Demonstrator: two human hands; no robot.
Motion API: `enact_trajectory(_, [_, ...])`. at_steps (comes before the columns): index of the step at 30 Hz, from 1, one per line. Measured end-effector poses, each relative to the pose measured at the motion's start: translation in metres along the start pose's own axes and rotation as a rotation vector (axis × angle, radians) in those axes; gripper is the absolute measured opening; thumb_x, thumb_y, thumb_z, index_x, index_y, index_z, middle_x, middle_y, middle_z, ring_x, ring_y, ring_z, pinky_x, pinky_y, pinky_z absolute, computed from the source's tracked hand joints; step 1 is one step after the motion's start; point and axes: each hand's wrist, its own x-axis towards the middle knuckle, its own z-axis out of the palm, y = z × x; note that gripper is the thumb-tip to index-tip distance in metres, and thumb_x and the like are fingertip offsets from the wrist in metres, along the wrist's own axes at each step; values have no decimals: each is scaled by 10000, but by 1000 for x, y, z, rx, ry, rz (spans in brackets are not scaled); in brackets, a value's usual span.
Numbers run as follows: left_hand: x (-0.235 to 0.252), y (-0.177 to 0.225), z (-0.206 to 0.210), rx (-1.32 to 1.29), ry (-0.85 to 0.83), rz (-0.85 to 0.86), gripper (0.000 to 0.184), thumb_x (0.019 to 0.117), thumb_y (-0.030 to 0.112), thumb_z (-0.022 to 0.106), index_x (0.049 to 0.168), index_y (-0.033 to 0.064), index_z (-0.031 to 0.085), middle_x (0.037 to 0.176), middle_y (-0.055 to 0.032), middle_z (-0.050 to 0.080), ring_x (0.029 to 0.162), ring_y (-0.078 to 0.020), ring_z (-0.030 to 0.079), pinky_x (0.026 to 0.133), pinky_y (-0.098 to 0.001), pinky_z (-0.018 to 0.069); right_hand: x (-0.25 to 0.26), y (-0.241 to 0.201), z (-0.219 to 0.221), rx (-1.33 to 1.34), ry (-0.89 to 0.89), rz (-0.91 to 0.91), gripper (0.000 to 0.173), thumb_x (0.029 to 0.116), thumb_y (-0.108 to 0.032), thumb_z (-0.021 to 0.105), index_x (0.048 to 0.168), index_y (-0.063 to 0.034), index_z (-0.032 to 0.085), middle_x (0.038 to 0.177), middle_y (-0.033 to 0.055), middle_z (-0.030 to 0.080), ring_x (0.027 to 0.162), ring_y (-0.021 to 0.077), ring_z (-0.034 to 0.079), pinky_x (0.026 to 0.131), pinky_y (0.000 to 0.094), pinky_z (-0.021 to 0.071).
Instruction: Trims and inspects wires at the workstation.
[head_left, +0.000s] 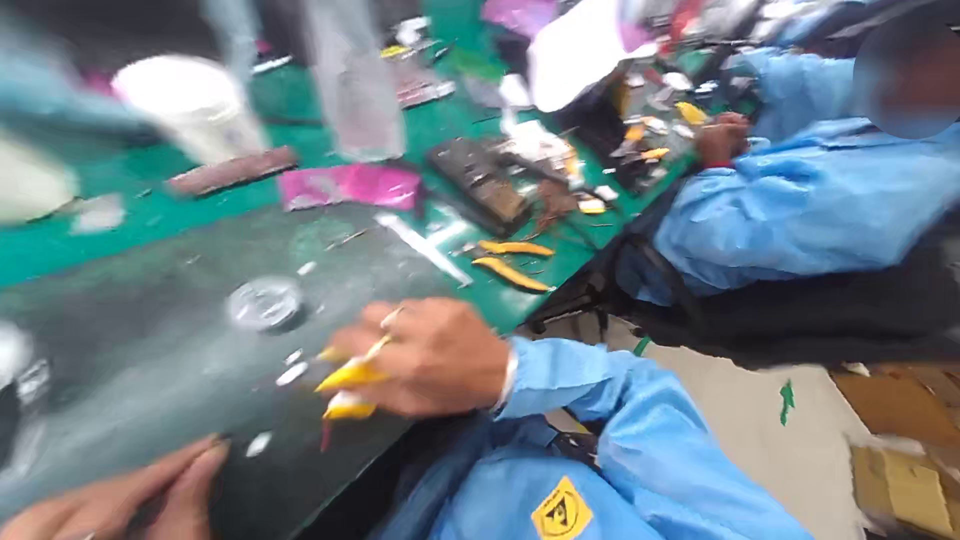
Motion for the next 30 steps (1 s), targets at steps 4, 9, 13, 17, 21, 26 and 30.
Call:
enact_trajectory(4, [-12, -4, -5, 60, 96, -82, 196, 973, 213, 716, 1002, 38, 800, 940, -187, 736, 872, -305, 648, 833, -431, 487, -11, 18, 12, 174, -8, 47, 291, 946, -288, 723, 1122, -58, 749, 882, 105, 684, 743, 197, 655, 616, 369, 555])
enact_trajectory(9, [-12, -4, -7, -107, 261, -227, 263, 916, 194, 791, 1130, 44, 766, 887, -42, 743, 742, -60, 618, 681, -227, 493, -17, 32, 12, 228, 8, 56, 312, 983, -295, 684, 1177, -52, 715, 908, 104, 672, 742, 160, 628, 610, 320, 516])
enact_trajectory(13, [-13, -6, -20, -270, 473, -245, 203, 847, 72, 831, 1022, 6, 751, 891, -9, 760, 762, -54, 699, 715, -229, 594, -18, 33, 13, 211, 16, 40, 326, 986, -311, 679, 1185, -55, 712, 884, 106, 652, 730, 163, 613, 609, 317, 499])
enact_trajectory(17, [-14, -5, -23, -365, 530, -261, 146, 869, 73, 812, 978, 57, 717, 877, 32, 763, 706, -50, 705, 620, -207, 595, -18, 21, 10, 164, -5, 6, 356, 977, -345, 690, 1207, -75, 722, 912, 132, 691, 767, 203, 646, 640, 356, 514])
enact_trajectory(21, [-12, 0, -19, -545, 480, -258, 170, 887, 90, 797, 1021, 123, 698, 876, 72, 759, 670, -22, 687, 575, -169, 578, -13, -6, 7, 155, -118, -50, 410, 968, -389, 688, 1277, -121, 712, 1047, 131, 715, 934, 251, 676, 792, 437, 538])
enact_trajectory(26, [-10, -1, -21, -736, 295, -326, 215, 930, 75, 747, 1143, 56, 717, 975, -3, 752, 729, -63, 682, 643, -198, 584, 0, -26, 14, 127, -180, -101, 446, 983, -414, 662, 1322, -125, 699, 1115, 121, 699, 1045, 261, 656, 920, 447, 516])
enact_trajectory(30, [-11, -2, -26, -821, 191, -355, 426, 962, 15, 682, 1380, -5, 603, 961, -104, 754, 763, -144, 703, 676, -240, 594, 9, -27, 22, 110, -182, -87, 462, 994, -421, 642, 1346, -126, 682, 1122, 114, 689, 1031, 255, 651, 897, 438, 514])
